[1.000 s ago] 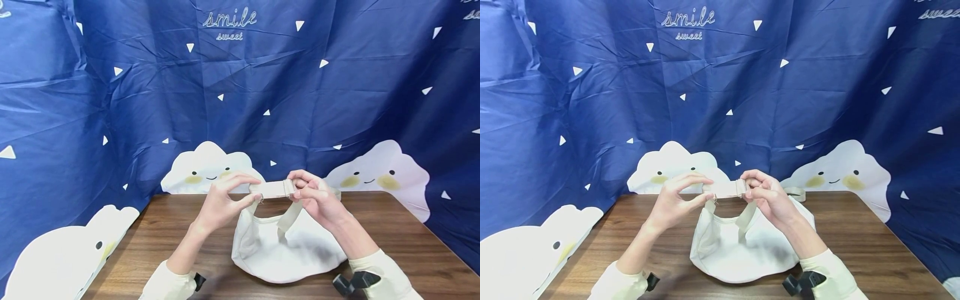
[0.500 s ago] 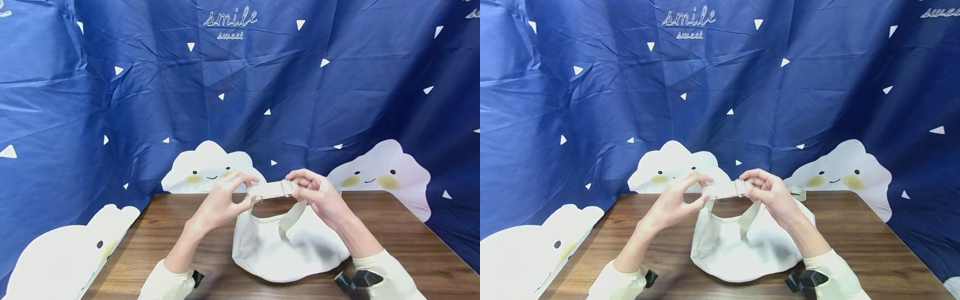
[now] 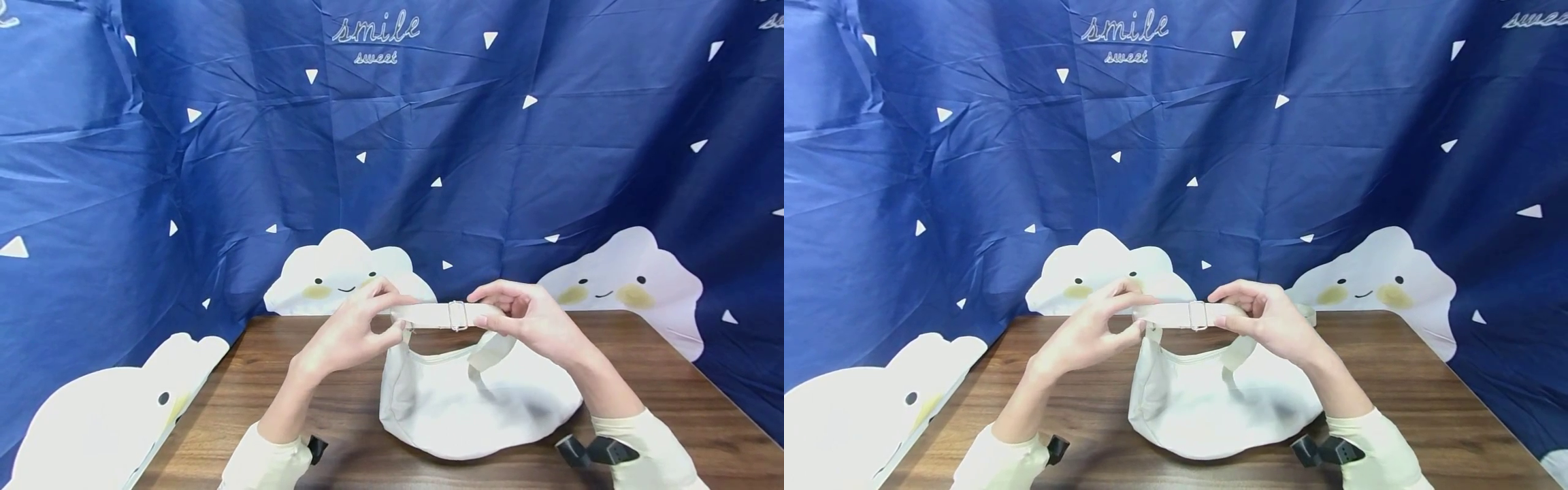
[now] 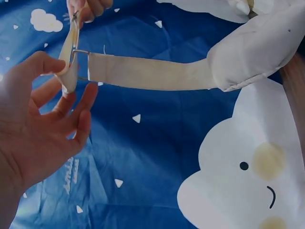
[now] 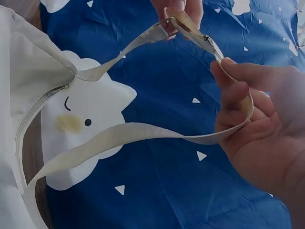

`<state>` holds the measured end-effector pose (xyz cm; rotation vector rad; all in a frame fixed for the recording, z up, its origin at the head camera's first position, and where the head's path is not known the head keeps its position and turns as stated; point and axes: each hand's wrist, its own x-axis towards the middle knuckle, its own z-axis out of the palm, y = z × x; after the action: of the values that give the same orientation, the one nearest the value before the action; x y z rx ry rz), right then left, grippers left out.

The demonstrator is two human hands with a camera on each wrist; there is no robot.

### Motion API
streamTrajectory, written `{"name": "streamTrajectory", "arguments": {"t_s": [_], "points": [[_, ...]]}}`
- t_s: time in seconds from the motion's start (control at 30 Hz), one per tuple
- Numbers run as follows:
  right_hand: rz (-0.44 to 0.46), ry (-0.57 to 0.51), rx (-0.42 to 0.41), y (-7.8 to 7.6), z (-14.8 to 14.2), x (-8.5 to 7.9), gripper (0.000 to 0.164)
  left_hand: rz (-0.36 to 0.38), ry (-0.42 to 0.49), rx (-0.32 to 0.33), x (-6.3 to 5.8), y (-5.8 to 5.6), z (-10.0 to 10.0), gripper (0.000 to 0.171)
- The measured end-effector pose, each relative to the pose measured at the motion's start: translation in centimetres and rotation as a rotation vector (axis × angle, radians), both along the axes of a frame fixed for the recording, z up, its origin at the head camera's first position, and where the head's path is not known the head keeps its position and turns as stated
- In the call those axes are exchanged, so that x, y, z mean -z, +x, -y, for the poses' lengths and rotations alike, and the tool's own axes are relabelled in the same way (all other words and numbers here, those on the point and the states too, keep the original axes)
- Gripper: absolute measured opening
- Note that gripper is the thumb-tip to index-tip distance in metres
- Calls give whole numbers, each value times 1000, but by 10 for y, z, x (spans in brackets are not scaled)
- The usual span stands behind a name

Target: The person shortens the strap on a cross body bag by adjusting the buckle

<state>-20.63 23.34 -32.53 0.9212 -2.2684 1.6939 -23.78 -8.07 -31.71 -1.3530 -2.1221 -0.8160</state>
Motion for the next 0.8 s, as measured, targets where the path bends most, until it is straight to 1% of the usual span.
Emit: {"name": "streamTrajectory", "arguments": {"t_s": [0.07, 0.17, 0.27, 0.3, 0.33, 0.37, 0.43, 0.53, 0.6, 0.73, 0.8], "points": [[4, -6, 5, 0, 1, 1, 28, -11, -13, 2, 1, -1, -1, 32], [27, -34, 1, 0, 4, 3, 27, -50, -66, -42, 7, 0, -9, 38], [43, -60, -12, 0, 10, 6, 26, -72, -128, -89, 15, 3, -24, 50], [49, -67, -21, 0, 12, 6, 26, -84, -137, -102, 18, 4, -29, 54], [55, -72, -27, 1, 14, 7, 26, -87, -132, -101, 20, 6, -35, 56], [61, -77, -33, 1, 15, 8, 26, -83, -113, -91, 23, 7, -40, 58], [69, -87, -46, 2, 18, 9, 26, -76, -38, -62, 26, 9, -48, 56], [83, -103, -63, 2, 20, 8, 28, -63, 78, -15, 27, 9, -51, 49], [88, -103, -75, 3, 19, 6, 29, -59, 133, 5, 26, 9, -50, 47], [121, -51, -69, 3, 17, 4, 25, -49, 216, 72, 24, 9, -49, 46], [133, -11, -45, 4, 16, 3, 21, -41, 248, 107, 23, 9, -49, 46]]}}
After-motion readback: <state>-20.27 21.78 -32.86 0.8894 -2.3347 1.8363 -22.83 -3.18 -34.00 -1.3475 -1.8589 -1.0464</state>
